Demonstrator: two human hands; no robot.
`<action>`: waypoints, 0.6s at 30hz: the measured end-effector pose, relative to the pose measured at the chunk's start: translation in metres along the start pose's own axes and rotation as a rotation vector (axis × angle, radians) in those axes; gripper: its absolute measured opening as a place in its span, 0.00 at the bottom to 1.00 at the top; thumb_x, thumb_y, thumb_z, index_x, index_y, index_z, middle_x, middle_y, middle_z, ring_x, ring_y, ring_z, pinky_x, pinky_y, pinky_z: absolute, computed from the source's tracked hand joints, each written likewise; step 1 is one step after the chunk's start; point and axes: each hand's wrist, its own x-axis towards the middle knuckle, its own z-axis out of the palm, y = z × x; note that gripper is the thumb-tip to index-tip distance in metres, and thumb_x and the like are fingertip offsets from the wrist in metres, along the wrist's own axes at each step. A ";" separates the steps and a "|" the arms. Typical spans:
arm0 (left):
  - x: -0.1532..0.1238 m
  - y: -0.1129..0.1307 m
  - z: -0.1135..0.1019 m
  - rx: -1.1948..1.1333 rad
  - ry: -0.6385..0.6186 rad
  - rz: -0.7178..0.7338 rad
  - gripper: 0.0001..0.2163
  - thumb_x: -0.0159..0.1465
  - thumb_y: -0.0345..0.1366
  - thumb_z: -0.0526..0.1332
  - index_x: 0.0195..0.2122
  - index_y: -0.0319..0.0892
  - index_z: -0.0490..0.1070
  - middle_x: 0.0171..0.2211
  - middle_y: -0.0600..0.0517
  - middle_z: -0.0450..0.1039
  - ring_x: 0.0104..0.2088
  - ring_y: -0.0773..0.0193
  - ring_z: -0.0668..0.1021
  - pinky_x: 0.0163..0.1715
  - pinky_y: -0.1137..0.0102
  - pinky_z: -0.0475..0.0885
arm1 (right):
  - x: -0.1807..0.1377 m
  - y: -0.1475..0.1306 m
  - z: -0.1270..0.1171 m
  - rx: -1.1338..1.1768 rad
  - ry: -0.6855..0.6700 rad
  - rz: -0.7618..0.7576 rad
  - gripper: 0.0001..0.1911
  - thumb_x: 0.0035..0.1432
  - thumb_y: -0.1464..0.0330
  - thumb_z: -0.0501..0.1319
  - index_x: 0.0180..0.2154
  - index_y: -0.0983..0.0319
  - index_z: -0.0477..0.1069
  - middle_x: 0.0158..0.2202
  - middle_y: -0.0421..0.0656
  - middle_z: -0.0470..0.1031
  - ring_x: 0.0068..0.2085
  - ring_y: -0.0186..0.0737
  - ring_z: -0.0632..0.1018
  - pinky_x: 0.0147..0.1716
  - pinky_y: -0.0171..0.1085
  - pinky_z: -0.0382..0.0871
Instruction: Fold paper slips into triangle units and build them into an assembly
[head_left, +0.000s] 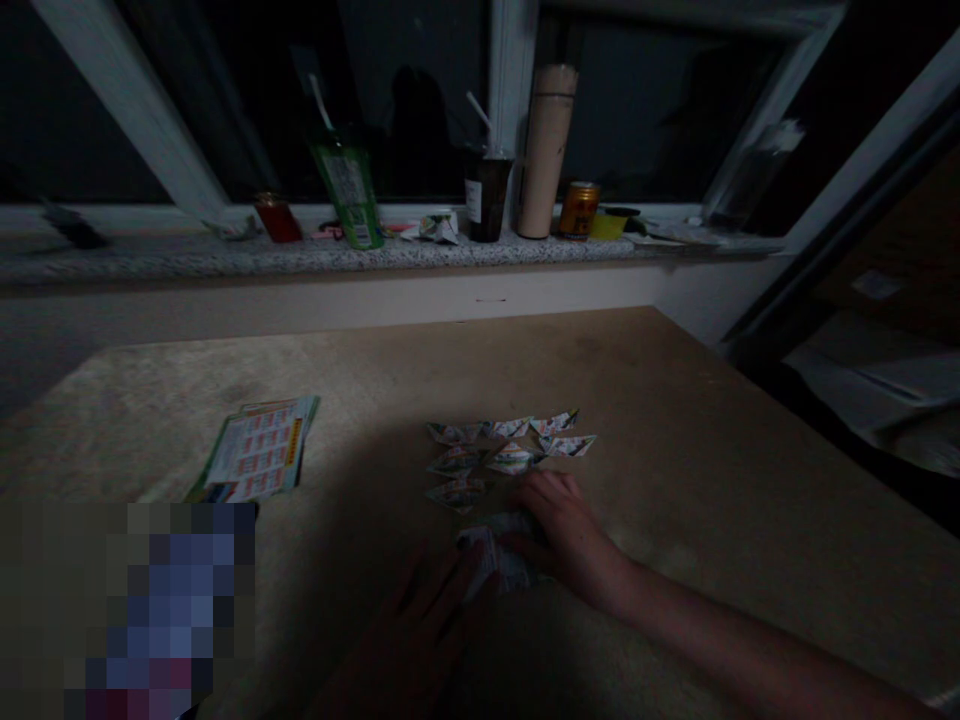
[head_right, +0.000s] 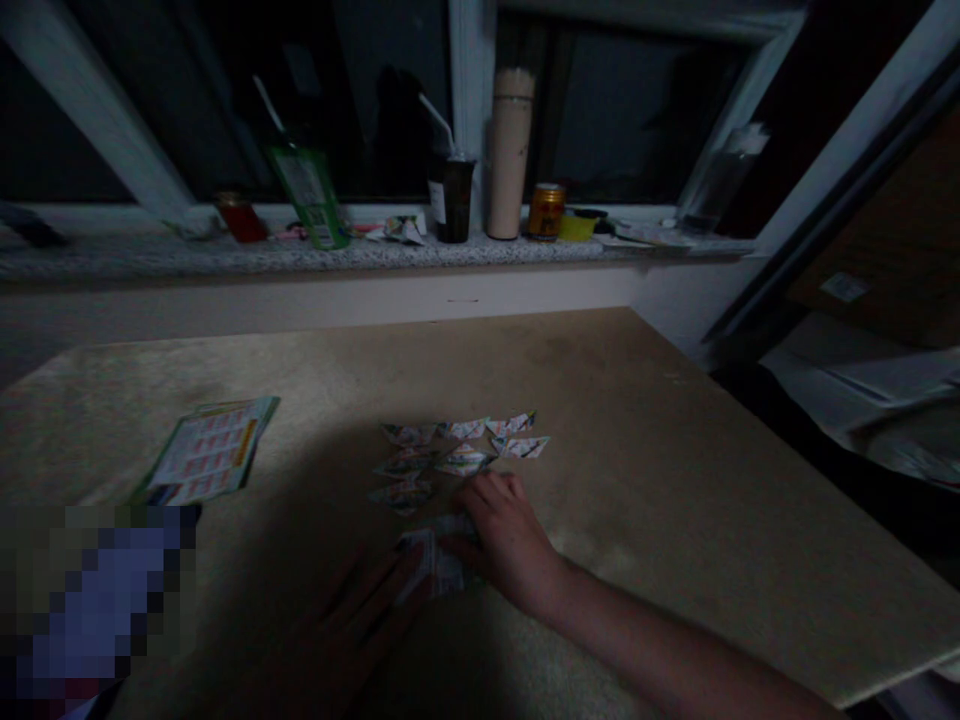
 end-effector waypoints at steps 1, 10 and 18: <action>-0.001 0.001 -0.001 -0.001 0.002 -0.004 0.32 0.66 0.43 0.55 0.66 0.44 0.40 0.66 0.45 0.42 0.64 0.48 0.51 0.60 0.47 0.49 | 0.000 0.000 0.001 -0.003 0.004 -0.001 0.09 0.56 0.69 0.64 0.39 0.61 0.67 0.39 0.43 0.72 0.42 0.45 0.70 0.42 0.40 0.58; 0.000 -0.001 0.000 0.001 -0.006 0.021 0.34 0.65 0.46 0.56 0.66 0.42 0.40 0.66 0.45 0.40 0.65 0.48 0.50 0.60 0.47 0.46 | 0.000 -0.001 0.000 -0.040 -0.023 0.016 0.08 0.58 0.67 0.63 0.38 0.61 0.67 0.39 0.44 0.72 0.42 0.45 0.70 0.41 0.41 0.58; -0.001 -0.015 0.021 -0.028 0.035 0.103 0.41 0.62 0.46 0.60 0.66 0.49 0.31 0.67 0.48 0.32 0.65 0.48 0.49 0.60 0.54 0.52 | -0.001 -0.001 -0.005 -0.023 0.014 -0.009 0.06 0.60 0.69 0.60 0.41 0.60 0.69 0.40 0.45 0.73 0.43 0.45 0.71 0.42 0.43 0.62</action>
